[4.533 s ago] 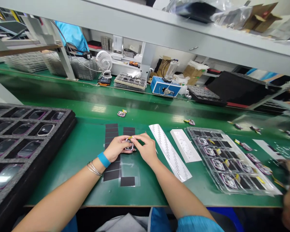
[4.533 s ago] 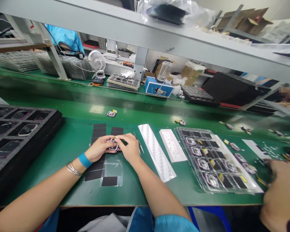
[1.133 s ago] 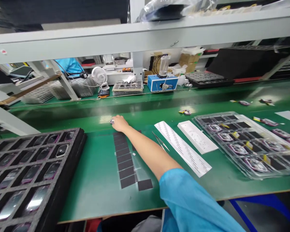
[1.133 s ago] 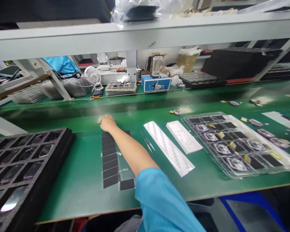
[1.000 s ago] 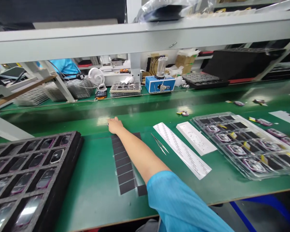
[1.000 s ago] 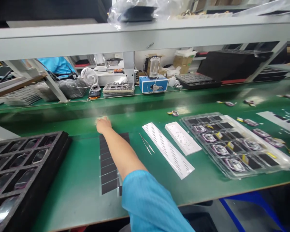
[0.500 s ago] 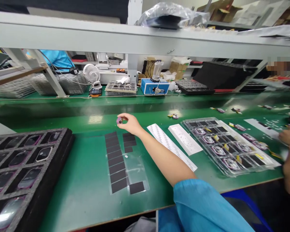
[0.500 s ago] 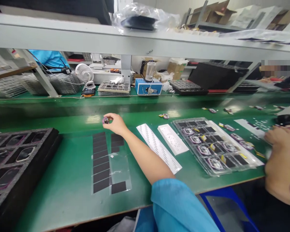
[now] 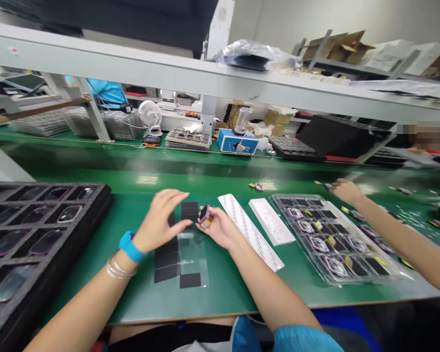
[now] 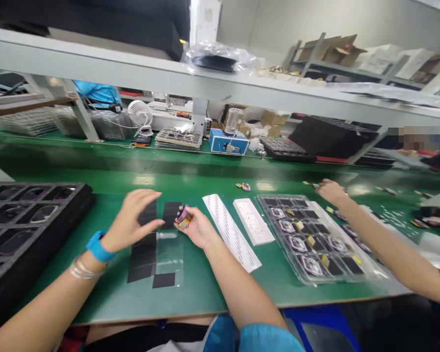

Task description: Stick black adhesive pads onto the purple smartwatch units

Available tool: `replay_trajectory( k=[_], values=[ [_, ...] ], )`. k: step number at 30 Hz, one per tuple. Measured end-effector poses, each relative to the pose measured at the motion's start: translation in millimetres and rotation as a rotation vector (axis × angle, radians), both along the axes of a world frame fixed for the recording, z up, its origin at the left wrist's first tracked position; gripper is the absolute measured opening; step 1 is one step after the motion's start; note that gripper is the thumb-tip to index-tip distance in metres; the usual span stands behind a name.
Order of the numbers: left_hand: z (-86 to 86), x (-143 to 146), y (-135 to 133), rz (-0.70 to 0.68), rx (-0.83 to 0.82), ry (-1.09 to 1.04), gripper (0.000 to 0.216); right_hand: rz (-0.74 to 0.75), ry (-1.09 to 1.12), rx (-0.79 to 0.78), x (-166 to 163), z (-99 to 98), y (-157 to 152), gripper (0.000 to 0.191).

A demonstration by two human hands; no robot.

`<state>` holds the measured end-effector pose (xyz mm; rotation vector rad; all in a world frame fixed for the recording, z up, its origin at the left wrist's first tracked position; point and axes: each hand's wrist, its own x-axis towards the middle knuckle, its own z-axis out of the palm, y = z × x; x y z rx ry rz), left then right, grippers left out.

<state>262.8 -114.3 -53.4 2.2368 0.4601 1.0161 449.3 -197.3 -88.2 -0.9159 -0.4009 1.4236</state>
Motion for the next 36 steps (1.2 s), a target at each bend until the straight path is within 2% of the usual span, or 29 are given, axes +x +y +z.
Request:
replay_trajectory(
  k=[3, 6, 9, 11, 13, 16, 17, 19, 23, 30, 36],
  values=[
    [-17.2, 8.3, -2.9, -0.187, 0.042, 0.09, 0.076, 0.073, 0.063, -0.025, -11.9, -4.5, -1.8, 0.017],
    [-30.7, 10.8, -7.1, -0.276, -0.038, 0.113, 0.059, 0.092, 0.045, -0.008, -25.1, -8.7, -5.7, 0.018],
    [-32.9, 6.7, -11.2, -0.256, -0.172, 0.081, 0.045, 0.085, -0.106, -0.005, -33.7, -10.0, -9.2, 0.025],
    [-30.6, 4.2, -11.8, -0.232, -0.347, 0.038, 0.042, 0.117, -0.273, -0.019, -33.5, -8.7, -10.1, 0.035],
    [-28.4, 3.6, -10.8, -0.228, -0.618, -0.035, 0.043, 0.085, -0.533, -0.009, -29.0, -6.3, -10.4, 0.04],
    [-26.8, 5.3, -9.1, -0.287, -1.044, -0.159, 0.044, -0.16, -0.971, 0.128, -21.5, -2.0, -11.9, 0.022],
    [-26.6, 5.9, -9.0, -0.315, -1.142, -0.186, 0.044, -0.234, -1.057, 0.202, -20.7, -0.7, -12.9, 0.014],
    [-26.3, 6.7, -9.6, -0.344, -1.258, -0.228, 0.044, -0.29, -1.129, 0.327, -22.4, 1.2, -15.5, 0.006],
    [-28.2, 7.0, -10.9, -0.366, -1.295, -0.248, 0.044, -0.246, -1.204, 0.405, -32.2, 1.7, -19.9, 0.005],
    [-35.4, 7.0, -8.8, -0.358, -1.15, -0.262, 0.044, -0.221, -1.235, 0.401, -34.8, 1.4, -21.1, 0.005],
    [-34.2, 6.3, -8.9, -0.34, -1.091, -0.239, 0.045, -0.261, -1.255, 0.471, -33.1, -0.5, -19.9, 0.006]
  ],
)
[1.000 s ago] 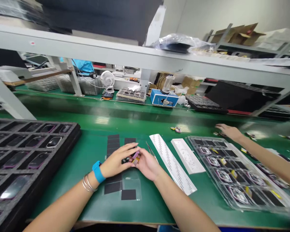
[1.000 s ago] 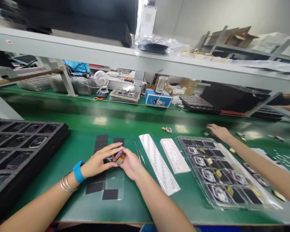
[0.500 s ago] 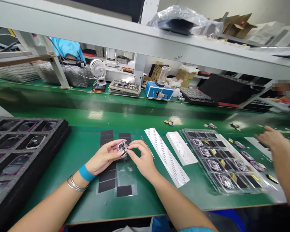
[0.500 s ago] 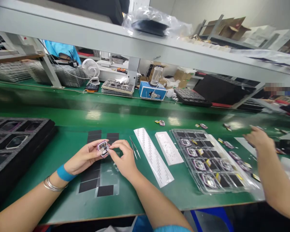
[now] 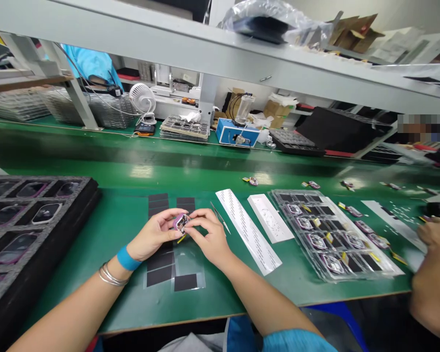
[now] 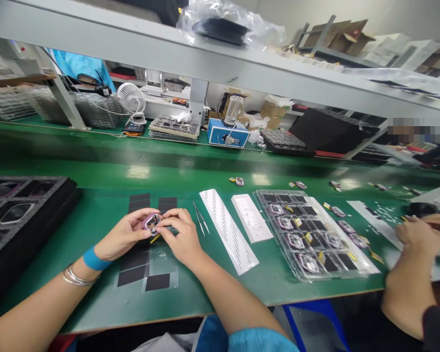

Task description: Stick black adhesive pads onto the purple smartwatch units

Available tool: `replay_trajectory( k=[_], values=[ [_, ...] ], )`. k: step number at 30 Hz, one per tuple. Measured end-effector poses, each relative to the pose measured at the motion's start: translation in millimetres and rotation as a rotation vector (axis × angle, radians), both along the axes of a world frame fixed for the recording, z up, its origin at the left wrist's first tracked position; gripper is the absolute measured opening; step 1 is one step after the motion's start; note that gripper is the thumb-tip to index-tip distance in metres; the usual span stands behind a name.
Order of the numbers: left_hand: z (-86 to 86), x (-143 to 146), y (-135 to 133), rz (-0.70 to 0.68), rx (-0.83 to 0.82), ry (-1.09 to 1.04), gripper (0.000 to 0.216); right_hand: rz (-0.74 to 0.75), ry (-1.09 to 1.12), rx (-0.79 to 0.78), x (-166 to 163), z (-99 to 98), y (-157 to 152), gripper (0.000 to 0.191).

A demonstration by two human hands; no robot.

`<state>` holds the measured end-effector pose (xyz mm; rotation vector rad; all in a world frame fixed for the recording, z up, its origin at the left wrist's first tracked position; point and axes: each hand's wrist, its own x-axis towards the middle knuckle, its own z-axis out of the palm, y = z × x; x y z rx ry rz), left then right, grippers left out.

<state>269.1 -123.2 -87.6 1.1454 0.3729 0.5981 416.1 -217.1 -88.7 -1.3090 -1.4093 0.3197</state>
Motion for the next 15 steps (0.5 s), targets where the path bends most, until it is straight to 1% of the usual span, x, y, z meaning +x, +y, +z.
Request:
replay_trajectory(
  k=[6, 9, 12, 15],
  values=[
    [-0.8, 0.2, 0.8, -0.008, -0.012, 0.002, 0.047, -0.023, -0.031, 0.072, 0.5, -2.8, 0.8, 0.009],
    [-0.9, 0.4, 0.6, 0.002, -0.016, 0.006, 0.046, -0.039, -0.062, 0.076, -0.2, -2.1, 0.9, 0.008],
    [-0.9, 0.4, 0.3, 0.005, -0.025, 0.014, 0.045, -0.047, -0.081, 0.056, 0.7, -0.3, 1.3, 0.006],
    [-1.4, 0.9, -0.1, 0.017, -0.03, 0.038, 0.045, -0.002, -0.062, -0.026, 4.6, 1.2, 1.5, 0.004]
  ],
)
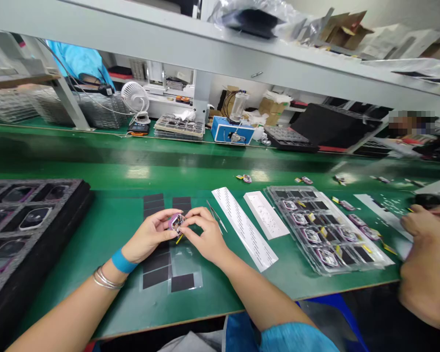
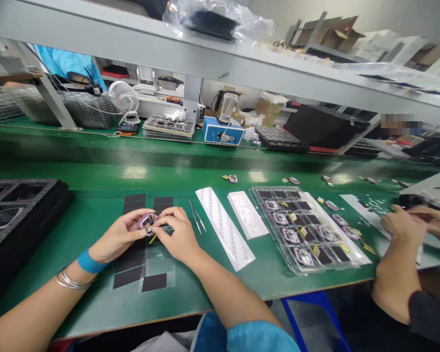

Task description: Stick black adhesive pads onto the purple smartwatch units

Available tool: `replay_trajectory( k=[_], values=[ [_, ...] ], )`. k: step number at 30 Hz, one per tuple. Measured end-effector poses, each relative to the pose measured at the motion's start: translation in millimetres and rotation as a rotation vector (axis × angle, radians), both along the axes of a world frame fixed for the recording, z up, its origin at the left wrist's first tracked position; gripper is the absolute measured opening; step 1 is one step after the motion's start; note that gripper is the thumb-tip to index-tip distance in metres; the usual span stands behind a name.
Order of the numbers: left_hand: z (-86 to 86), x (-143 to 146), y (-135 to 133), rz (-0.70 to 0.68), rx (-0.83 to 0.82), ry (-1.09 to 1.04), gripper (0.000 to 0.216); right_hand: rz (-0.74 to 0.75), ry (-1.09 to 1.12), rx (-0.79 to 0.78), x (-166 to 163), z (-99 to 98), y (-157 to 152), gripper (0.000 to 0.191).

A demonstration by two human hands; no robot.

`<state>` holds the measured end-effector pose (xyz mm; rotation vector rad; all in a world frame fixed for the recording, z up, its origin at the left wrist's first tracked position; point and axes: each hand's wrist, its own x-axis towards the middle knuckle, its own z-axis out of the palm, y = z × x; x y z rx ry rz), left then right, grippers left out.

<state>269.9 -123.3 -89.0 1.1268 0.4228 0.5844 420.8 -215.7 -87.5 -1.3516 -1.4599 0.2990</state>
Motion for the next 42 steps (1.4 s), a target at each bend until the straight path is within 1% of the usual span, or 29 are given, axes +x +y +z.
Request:
replay_trajectory(
  k=[2, 4, 6, 8, 10, 12, 13, 14, 15, 16, 17, 18, 19, 20, 21, 22, 24, 25, 26, 28, 29, 31, 34, 39, 41, 42],
  values=[
    [-0.5, 1.0, -0.4, 0.003, -0.009, 0.016, 0.044, 0.04, 0.029, -0.068, 1.9, 0.1, 0.1, 0.004],
    [-0.9, 2.4, -1.1, 0.001, -0.031, 0.028, 0.044, 0.05, 0.035, -0.099, 0.9, 0.0, 0.3, 0.004],
    [-0.7, 3.6, -1.6, 0.006, -0.067, 0.035, 0.044, 0.024, -0.016, -0.059, -2.3, 1.3, 0.7, 0.005],
    [0.1, 4.1, -1.7, 0.013, -0.111, 0.032, 0.045, -0.017, -0.1, 0.054, -2.0, 6.3, 0.2, 0.005],
    [1.1, 3.8, -1.0, 0.016, -0.154, 0.018, 0.046, -0.114, -0.146, 0.185, 10.3, 16.2, -3.9, 0.006],
    [2.0, 3.2, 0.2, 0.017, -0.187, 0.005, 0.045, -0.347, -0.123, 0.24, 39.7, 29.8, -14.8, 0.009],
    [2.2, 2.9, 0.8, 0.022, -0.2, 0.0, 0.044, -0.519, -0.094, 0.214, 60.2, 36.6, -22.8, 0.01],
    [2.2, 2.7, 1.4, 0.025, -0.209, -0.002, 0.043, -0.68, -0.075, 0.148, 82.7, 42.7, -32.0, 0.011],
    [2.0, 2.6, 2.0, 0.029, -0.216, -0.006, 0.041, -0.793, -0.078, 0.04, 105.3, 47.6, -41.5, 0.012],
    [1.5, 2.5, 2.5, 0.027, -0.221, -0.01, 0.041, -0.862, -0.098, -0.11, 125.9, 51.2, -50.1, 0.012],
    [0.8, 2.4, 2.9, 0.018, -0.225, -0.015, 0.04, -0.904, -0.124, -0.299, 142.4, 53.7, -56.5, 0.012],
    [-0.1, 2.4, 3.1, 0.005, -0.227, -0.021, 0.04, -0.916, -0.139, -0.421, 153.2, 55.3, -59.9, 0.013],
    [-1.0, 2.3, 3.2, -0.011, -0.23, -0.027, 0.04, -0.907, -0.157, -0.479, 157.3, 56.2, -59.6, 0.014],
    [-1.9, 2.2, 3.1, -0.027, -0.232, -0.034, 0.041, -0.873, -0.159, -0.467, 154.5, 56.8, -55.3, 0.014],
    [-2.7, 2.0, 3.0, -0.04, -0.234, -0.041, 0.041, -0.805, -0.139, -0.397, 145.1, 56.8, -47.6, 0.012],
    [-3.2, 1.8, 2.8, -0.051, -0.234, -0.048, 0.042, -0.699, -0.097, -0.309, 130.2, 56.1, -37.3, 0.01],
    [-3.7, 1.6, 2.4, -0.065, -0.232, -0.067, 0.042, -0.409, 0.042, -0.205, 90.2, 51.6, -14.0, 0.013],
    [-3.6, 1.5, 2.5, -0.067, -0.231, -0.079, 0.042, -0.26, 0.123, -0.211, 68.7, 47.5, -3.5, 0.014],
    [-3.4, 1.5, 2.7, -0.067, -0.23, -0.091, 0.041, -0.149, 0.197, -0.237, 48.7, 42.3, 5.0, 0.013],
    [-3.0, 1.7, 3.7, -0.057, -0.227, -0.112, 0.039, -0.013, 0.336, -0.273, 17.7, 29.5, 14.9, 0.011],
    [-2.9, 1.9, 4.3, -0.052, -0.223, -0.124, 0.038, 0.023, 0.391, -0.275, 7.8, 23.1, 16.6, 0.009],
    [-3.3, 2.3, 5.4, -0.05, -0.216, -0.14, 0.038, 0.045, 0.46, -0.252, -1.8, 12.2, 15.8, 0.007],
    [-5.0, 3.0, 6.3, -0.066, -0.197, -0.138, 0.04, 0.014, 0.468, -0.199, -2.0, 3.8, 11.7, 0.005],
    [-8.7, 3.8, 6.1, -0.042, -0.126, -0.12, 0.042, 0.002, 0.395, -0.142, -0.6, -1.6, 11.1, 0.005],
    [-9.9, 4.3, 5.1, -0.02, -0.107, -0.113, 0.042, -0.023, 0.293, -0.108, -2.0, -4.7, 11.5, 0.007],
    [-10.4, 4.6, 4.3, -0.008, -0.105, -0.11, 0.042, -0.045, 0.208, -0.077, -2.9, -6.5, 11.3, 0.008]
  ],
)
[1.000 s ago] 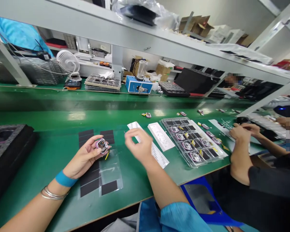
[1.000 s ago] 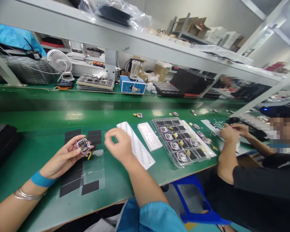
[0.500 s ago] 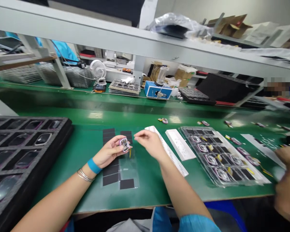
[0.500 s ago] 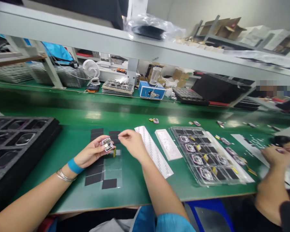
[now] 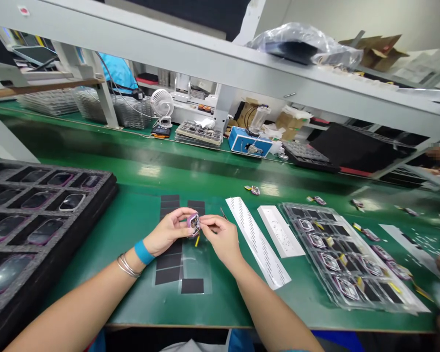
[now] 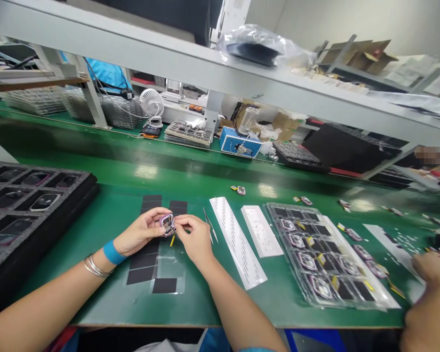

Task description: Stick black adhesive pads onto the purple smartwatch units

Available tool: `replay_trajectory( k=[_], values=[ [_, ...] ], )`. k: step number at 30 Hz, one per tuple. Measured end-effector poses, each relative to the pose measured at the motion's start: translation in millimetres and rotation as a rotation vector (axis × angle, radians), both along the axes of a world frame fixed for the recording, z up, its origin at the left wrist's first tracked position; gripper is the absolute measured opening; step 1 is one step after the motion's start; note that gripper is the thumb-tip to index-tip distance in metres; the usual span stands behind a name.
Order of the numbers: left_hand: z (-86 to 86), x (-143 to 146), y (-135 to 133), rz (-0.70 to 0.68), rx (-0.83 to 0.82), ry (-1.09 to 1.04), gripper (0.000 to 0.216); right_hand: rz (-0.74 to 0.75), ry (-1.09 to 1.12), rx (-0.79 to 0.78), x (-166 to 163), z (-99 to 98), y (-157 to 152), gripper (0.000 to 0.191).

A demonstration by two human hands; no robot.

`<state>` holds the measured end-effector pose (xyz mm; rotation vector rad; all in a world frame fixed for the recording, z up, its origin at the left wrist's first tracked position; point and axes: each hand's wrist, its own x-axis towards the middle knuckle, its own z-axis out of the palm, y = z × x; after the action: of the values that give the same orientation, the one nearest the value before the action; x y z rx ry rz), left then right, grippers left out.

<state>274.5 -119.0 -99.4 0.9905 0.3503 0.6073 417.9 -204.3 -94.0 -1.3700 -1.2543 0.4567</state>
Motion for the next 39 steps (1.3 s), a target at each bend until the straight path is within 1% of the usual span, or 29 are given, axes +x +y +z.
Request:
replay_trajectory(
  k=[2, 4, 6, 7, 8, 9, 10, 11, 12, 13, 14, 15, 16, 17, 20, 22, 24, 27, 29, 31, 35, 39],
  values=[
    [-0.6, 0.8, -2.0, 0.025, -0.015, 0.009, 0.043, -0.043, -0.209, 0.069, -1.6, -3.5, -0.9, 0.013],
    [0.0, 1.4, -3.8, 0.046, -0.047, 0.017, 0.042, -0.047, -0.37, 0.107, -2.9, -6.0, -2.0, 0.017],
    [1.8, 1.5, -4.6, 0.052, -0.086, 0.03, 0.041, -0.017, -0.404, 0.081, -3.7, -6.6, -2.3, 0.018],
    [3.1, 1.3, -4.5, 0.051, -0.104, 0.034, 0.04, 0.001, -0.358, 0.054, -3.8, -6.3, -2.0, 0.017],
    [4.4, 0.9, -4.1, 0.05, -0.117, 0.036, 0.039, 0.022, -0.261, 0.026, -3.6, -5.8, -1.2, 0.013],
    [5.6, 0.4, -3.3, 0.051, -0.126, 0.032, 0.038, 0.053, -0.118, -0.002, -3.1, -5.3, -0.2, 0.011],
    [6.6, -0.3, -2.1, 0.053, -0.131, 0.024, 0.037, 0.102, 0.056, -0.037, -2.1, -5.0, 1.0, 0.016],
    [7.2, -1.0, -0.7, 0.056, -0.132, 0.012, 0.037, 0.175, 0.239, -0.097, -0.6, -4.9, 2.2, 0.028],
    [7.5, -1.9, 0.9, 0.06, -0.131, 0.0, 0.037, 0.262, 0.408, -0.184, 1.3, -5.0, 3.4, 0.039],
    [7.5, -2.7, 2.7, 0.064, -0.13, -0.008, 0.037, 0.343, 0.543, -0.287, 3.6, -5.0, 4.4, 0.045],
    [7.2, -3.6, 4.7, 0.068, -0.131, -0.011, 0.037, 0.401, 0.635, -0.387, 6.2, -4.8, 5.2, 0.044],
    [6.8, -4.4, 6.7, 0.07, -0.132, -0.01, 0.038, 0.429, 0.69, -0.466, 9.0, -4.2, 5.8, 0.04],
    [6.3, -5.0, 8.6, 0.073, -0.133, -0.008, 0.037, 0.424, 0.725, -0.507, 11.8, -3.0, 6.1, 0.035],
    [5.8, -5.5, 10.3, 0.071, -0.136, -0.004, 0.036, 0.396, 0.747, -0.504, 14.5, -1.1, 6.2, 0.032],
    [4.7, -5.6, 12.7, 0.031, -0.148, 0.019, 0.035, 0.301, 0.771, -0.369, 20.4, 6.3, 5.5, 0.034],
    [4.4, -4.8, 11.9, -0.019, -0.155, 0.054, 0.035, 0.251, 0.726, -0.269, 21.6, 9.9, 4.4, 0.035],
    [4.0, -3.9, 9.9, -0.089, -0.155, 0.088, 0.034, 0.225, 0.616, -0.192, 20.5, 10.8, 2.9, 0.03],
    [3.0, -3.1, 6.5, -0.198, -0.154, 0.108, 0.034, 0.195, 0.369, -0.096, 16.4, 9.3, 0.3, 0.021],
    [2.8, -2.9, 4.8, -0.232, -0.168, 0.112, 0.034, 0.152, 0.2, -0.045, 13.9, 8.7, -1.2, 0.019],
    [3.5, -2.7, 3.4, -0.241, -0.184, 0.122, 0.034, 0.111, 0.074, -0.013, 12.6, 9.1, -2.3, 0.019],
    [7.0, -1.0, 0.4, -0.235, -0.201, 0.147, 0.032, 0.086, -0.082, 0.01, 13.4, 10.8, -3.3, 0.02],
    [8.3, 3.6, -3.5, -0.162, -0.163, 0.188, 0.024, 0.085, -0.176, 0.011, 12.3, 8.4, -2.8, 0.023]
  ],
)
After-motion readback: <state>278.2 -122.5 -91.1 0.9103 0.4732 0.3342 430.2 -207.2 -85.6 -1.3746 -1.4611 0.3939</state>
